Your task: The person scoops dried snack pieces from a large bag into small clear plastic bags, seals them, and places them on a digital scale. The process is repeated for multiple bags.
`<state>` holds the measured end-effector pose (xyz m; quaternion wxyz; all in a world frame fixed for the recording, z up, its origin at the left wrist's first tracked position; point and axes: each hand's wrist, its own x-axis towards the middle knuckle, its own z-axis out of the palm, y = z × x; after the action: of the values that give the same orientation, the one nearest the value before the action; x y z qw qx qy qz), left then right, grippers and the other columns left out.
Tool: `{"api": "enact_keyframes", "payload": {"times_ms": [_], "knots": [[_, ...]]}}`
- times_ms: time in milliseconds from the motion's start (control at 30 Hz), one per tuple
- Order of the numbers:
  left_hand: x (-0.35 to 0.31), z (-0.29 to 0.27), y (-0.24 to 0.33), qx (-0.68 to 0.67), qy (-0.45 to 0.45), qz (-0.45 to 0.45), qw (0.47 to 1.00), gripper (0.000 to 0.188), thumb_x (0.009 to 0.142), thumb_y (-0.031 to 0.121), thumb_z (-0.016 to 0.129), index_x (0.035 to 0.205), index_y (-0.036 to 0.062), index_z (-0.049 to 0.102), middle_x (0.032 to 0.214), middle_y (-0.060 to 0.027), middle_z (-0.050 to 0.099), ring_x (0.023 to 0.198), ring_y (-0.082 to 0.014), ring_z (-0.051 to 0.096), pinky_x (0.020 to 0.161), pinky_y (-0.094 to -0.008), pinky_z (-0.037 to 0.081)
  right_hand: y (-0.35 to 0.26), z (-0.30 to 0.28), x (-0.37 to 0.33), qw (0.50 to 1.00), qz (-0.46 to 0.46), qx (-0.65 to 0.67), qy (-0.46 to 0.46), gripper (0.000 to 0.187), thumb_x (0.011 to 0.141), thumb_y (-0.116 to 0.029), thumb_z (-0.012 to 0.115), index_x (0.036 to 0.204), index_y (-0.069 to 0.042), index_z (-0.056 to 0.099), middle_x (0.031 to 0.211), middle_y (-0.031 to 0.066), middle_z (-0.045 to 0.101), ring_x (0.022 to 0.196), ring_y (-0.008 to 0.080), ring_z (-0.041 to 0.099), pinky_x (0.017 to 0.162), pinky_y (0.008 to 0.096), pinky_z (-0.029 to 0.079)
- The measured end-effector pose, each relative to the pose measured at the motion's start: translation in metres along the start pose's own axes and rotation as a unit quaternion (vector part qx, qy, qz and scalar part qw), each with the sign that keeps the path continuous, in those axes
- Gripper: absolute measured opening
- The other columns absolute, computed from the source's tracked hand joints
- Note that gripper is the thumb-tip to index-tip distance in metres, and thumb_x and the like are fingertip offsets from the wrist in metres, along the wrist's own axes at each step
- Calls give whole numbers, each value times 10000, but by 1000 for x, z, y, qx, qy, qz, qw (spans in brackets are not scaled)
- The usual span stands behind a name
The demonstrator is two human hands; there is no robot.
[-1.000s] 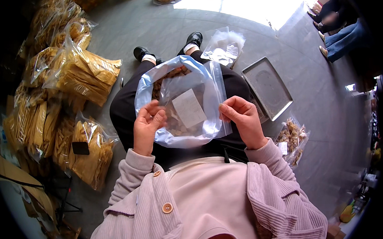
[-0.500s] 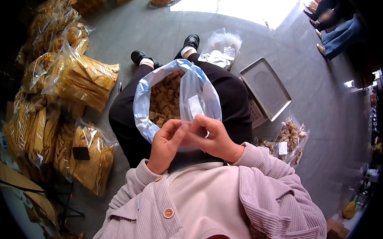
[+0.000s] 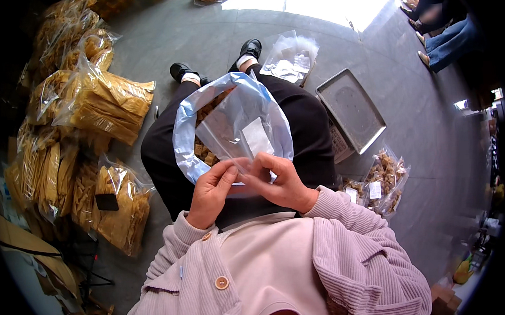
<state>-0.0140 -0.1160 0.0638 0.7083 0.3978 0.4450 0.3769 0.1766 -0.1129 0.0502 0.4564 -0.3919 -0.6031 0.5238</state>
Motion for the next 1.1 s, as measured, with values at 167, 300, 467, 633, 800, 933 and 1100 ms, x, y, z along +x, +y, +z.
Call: {"api": "enact_keyframes", "payload": {"times_ms": [167, 300, 467, 633, 800, 933, 1100], "knots": [[2, -4, -13, 110, -1, 84, 990, 145, 1001, 118, 636, 1079, 5, 680, 965, -20, 674, 816, -71, 624, 732, -217, 517, -4, -1, 5, 995, -31, -91, 8, 248, 924, -151, 727, 849, -38, 520, 670, 79, 577, 541, 169, 553, 512, 294, 440], [1, 2, -8, 134, 22, 67, 988, 114, 970, 116, 681, 997, 5, 668, 906, -13, 662, 779, -64, 614, 701, -210, 496, -1, -6, 4, 987, -80, -137, -13, 214, 903, -88, 698, 830, -33, 505, 709, 140, 607, 578, 306, 614, 530, 350, 480], [0, 8, 2, 260, 43, 133, 955, 83, 963, 96, 673, 986, 17, 663, 805, -21, 641, 749, -69, 609, 664, -219, 492, -5, -6, 4, 973, -127, -191, -7, 204, 855, -30, 695, 803, -35, 498, 683, 130, 576, 592, 316, 617, 526, 354, 477], [5, -14, -3, 288, 177, 205, 918, 59, 975, 67, 626, 955, 12, 635, 823, -44, 643, 685, -93, 612, 604, -233, 492, -6, -13, 1, 980, -124, -144, 66, 169, 820, 29, 683, 763, -20, 532, 655, 83, 519, 532, 203, 539, 512, 312, 453], [7, -12, 0, 235, 161, 226, 931, 108, 969, 10, 620, 1040, 40, 545, 955, -41, 618, 825, -87, 627, 714, -217, 531, -6, -17, 3, 986, -82, -133, 64, 147, 856, 45, 653, 761, 3, 550, 761, 80, 625, 626, 147, 594, 587, 257, 467], [4, 1, -2, 211, 49, 243, 945, 207, 920, -84, 615, 1033, 52, 507, 1063, -93, 599, 878, -115, 639, 719, -220, 530, 1, -5, 6, 993, -69, -67, 74, 156, 827, 59, 662, 788, -9, 527, 758, 63, 589, 657, 114, 565, 611, 249, 471], [14, -35, 10, 315, 215, 371, 847, 216, 854, -181, 562, 853, 23, 629, 1071, -73, 566, 785, -103, 549, 699, -228, 482, 9, -16, 2, 989, -23, 23, 147, 149, 832, 61, 643, 841, -23, 519, 706, -5, 517, 638, 55, 461, 625, 207, 430]]}}
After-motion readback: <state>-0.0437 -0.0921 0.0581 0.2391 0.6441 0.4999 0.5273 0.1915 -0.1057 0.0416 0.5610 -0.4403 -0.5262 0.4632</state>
